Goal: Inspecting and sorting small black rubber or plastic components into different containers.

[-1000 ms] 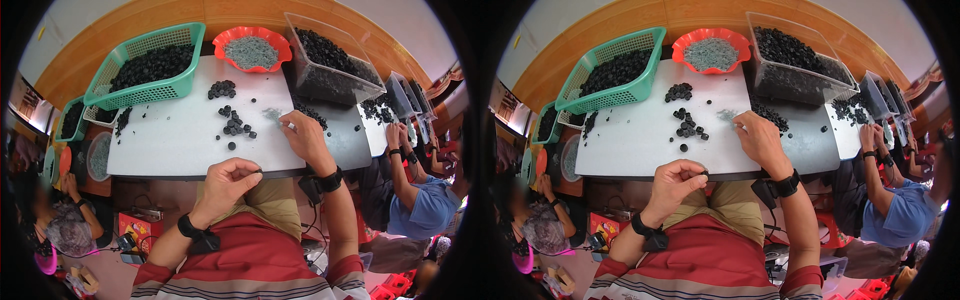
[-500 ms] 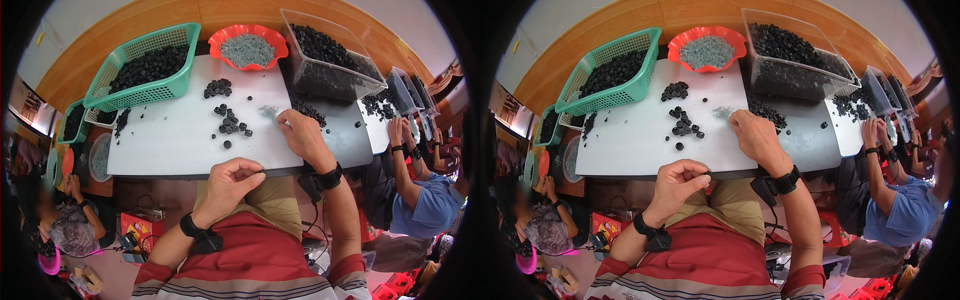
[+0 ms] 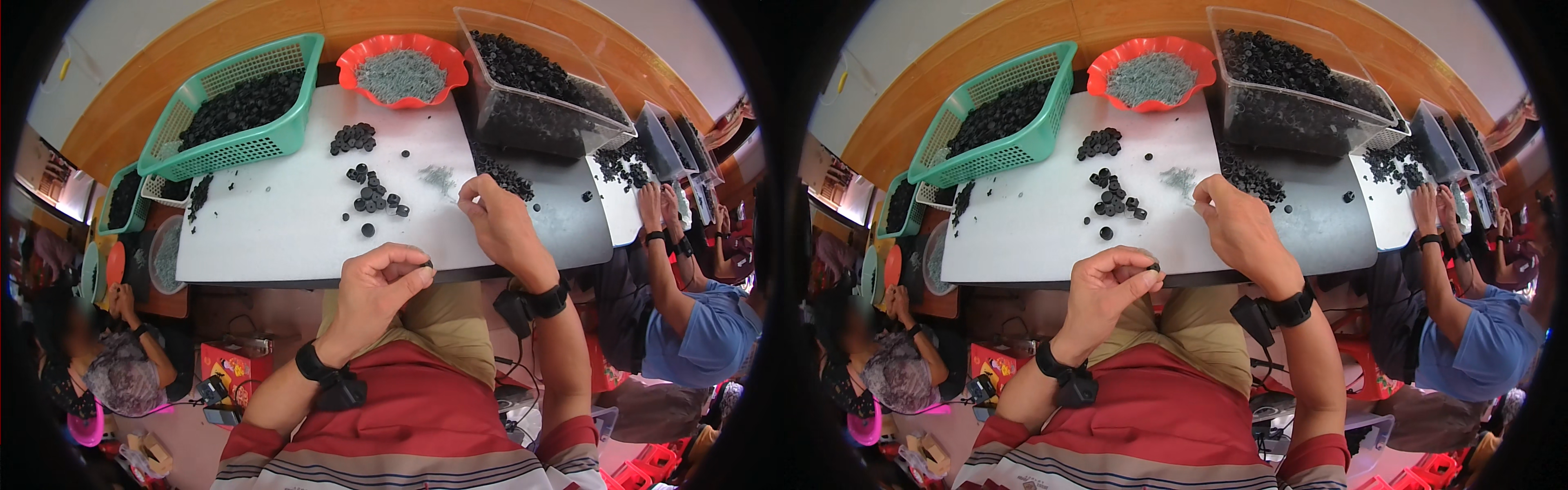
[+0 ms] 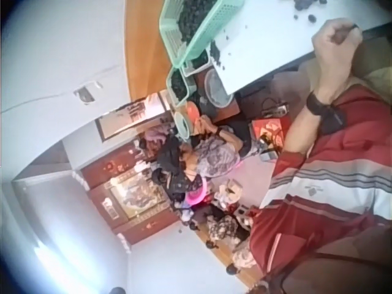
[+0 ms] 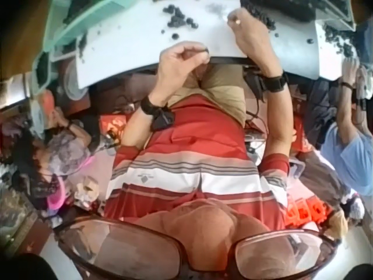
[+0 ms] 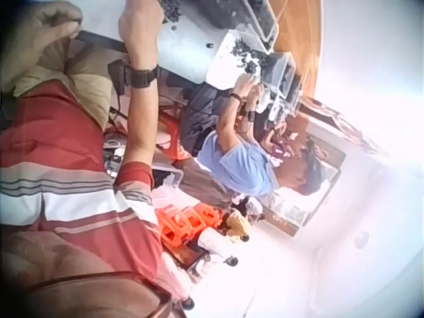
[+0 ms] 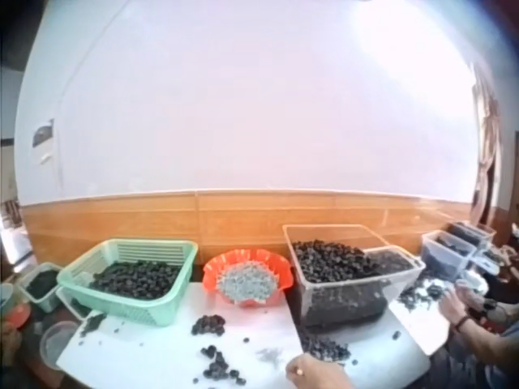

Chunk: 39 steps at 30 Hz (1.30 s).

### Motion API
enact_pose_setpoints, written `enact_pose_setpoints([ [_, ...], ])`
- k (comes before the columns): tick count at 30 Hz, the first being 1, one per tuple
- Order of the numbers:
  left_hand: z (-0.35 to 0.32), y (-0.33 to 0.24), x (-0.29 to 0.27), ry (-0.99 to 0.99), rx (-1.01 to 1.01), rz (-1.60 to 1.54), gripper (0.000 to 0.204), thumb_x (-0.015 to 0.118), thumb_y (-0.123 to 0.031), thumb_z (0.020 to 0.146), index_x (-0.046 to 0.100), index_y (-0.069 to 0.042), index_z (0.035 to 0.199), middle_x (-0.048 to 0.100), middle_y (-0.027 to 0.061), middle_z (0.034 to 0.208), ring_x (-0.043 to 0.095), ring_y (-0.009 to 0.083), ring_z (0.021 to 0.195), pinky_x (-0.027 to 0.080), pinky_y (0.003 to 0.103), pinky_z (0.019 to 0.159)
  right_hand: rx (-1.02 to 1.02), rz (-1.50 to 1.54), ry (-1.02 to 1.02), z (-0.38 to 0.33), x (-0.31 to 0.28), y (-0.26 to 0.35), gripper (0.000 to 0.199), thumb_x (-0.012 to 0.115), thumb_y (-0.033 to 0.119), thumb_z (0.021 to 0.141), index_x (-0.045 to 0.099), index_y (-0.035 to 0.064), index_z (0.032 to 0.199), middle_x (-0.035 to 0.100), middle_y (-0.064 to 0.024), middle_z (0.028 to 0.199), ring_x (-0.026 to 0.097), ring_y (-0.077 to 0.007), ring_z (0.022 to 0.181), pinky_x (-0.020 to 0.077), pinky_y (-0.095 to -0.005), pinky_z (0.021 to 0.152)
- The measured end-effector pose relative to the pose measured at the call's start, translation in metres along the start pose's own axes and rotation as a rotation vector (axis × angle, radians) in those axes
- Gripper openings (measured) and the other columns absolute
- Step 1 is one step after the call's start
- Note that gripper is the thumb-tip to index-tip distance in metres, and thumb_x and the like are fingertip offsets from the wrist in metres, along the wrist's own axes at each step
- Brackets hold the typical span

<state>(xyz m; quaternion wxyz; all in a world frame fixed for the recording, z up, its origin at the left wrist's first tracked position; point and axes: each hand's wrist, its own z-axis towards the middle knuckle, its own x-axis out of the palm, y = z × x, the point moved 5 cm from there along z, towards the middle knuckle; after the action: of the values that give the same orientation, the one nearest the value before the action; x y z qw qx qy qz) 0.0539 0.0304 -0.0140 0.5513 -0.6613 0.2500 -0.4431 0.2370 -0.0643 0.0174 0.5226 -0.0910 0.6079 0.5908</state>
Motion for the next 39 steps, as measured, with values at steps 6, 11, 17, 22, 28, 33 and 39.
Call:
enact_pose_setpoints([
  [6,0.005,0.002,0.003,-0.018,0.011,-0.071,0.018,0.071,-0.001,0.094,0.068,0.003,0.112,0.072,0.0042,0.094,0.066,0.0082,0.084,0.054,0.022,0.077,0.049,0.339,0.104,-0.025,-0.003,0.024,0.014,0.064,0.002,0.095,0.055,0.0016,0.105,0.066,-0.0178,0.086,0.064,-0.0381,0.078,0.0492,-0.0411,0.068],
  [11,0.008,0.001,0.006,-0.010,-0.014,-0.062,0.017,0.069,0.001,0.094,0.067,0.004,0.111,0.072,0.0100,0.103,0.070,0.0141,0.087,0.058,0.028,0.082,-0.045,0.364,0.113,-0.038,-0.008,0.039,0.015,0.065,0.001,0.094,0.053,0.0019,0.104,0.065,-0.0184,0.083,0.064,-0.0384,0.076,0.0499,-0.0403,0.067],
  [17,0.008,0.001,0.010,-0.009,-0.035,-0.069,0.013,0.070,0.001,0.093,0.067,0.003,0.106,0.072,0.0098,0.098,0.069,0.0133,0.082,0.058,0.027,0.077,-0.102,0.345,0.131,-0.047,-0.007,0.044,0.015,0.065,0.000,0.094,0.052,0.0021,0.103,0.064,-0.0189,0.081,0.063,-0.0401,0.074,0.0503,-0.0409,0.067],
  [22,0.006,0.002,0.014,0.001,-0.045,-0.031,0.010,0.071,0.002,0.092,0.065,0.002,0.099,0.070,0.0073,0.090,0.066,0.0116,0.077,0.057,0.026,0.072,-0.084,0.351,0.149,-0.052,-0.008,0.044,0.015,0.065,0.001,0.094,0.052,0.0020,0.102,0.064,-0.0191,0.081,0.063,-0.0407,0.074,0.0505,-0.0415,0.067],
  [28,0.006,0.005,0.019,-0.003,-0.050,0.017,0.007,0.069,0.003,0.091,0.064,0.001,0.095,0.068,0.0056,0.086,0.064,0.0098,0.074,0.057,0.025,0.069,-0.105,0.369,0.109,-0.059,-0.003,0.041,0.013,0.065,0.001,0.094,0.055,0.0020,0.102,0.065,-0.0179,0.084,0.064,-0.0394,0.077,0.0516,-0.0410,0.069],
  [33,0.007,0.009,0.022,-0.011,-0.074,-0.072,0.009,0.072,-0.004,0.092,0.066,0.000,0.097,0.071,0.0047,0.085,0.064,0.0068,0.070,0.050,0.019,0.063,-0.200,0.462,0.022,-0.063,0.000,0.034,0.014,0.066,-0.001,0.093,0.065,0.0016,0.107,0.069,-0.0140,0.093,0.068,-0.0305,0.081,0.0537,-0.0357,0.073],
  [39,0.007,0.009,0.029,0.032,-0.147,-0.238,0.006,0.070,-0.003,0.093,0.065,-0.001,0.098,0.070,0.0059,0.088,0.065,0.0111,0.075,0.056,0.026,0.069,-0.288,0.615,-0.075,-0.069,0.001,0.024,0.020,0.069,-0.006,0.090,0.070,0.0003,0.109,0.070,-0.0108,0.098,0.068,-0.0213,0.083,0.0537,-0.0299,0.074],
])
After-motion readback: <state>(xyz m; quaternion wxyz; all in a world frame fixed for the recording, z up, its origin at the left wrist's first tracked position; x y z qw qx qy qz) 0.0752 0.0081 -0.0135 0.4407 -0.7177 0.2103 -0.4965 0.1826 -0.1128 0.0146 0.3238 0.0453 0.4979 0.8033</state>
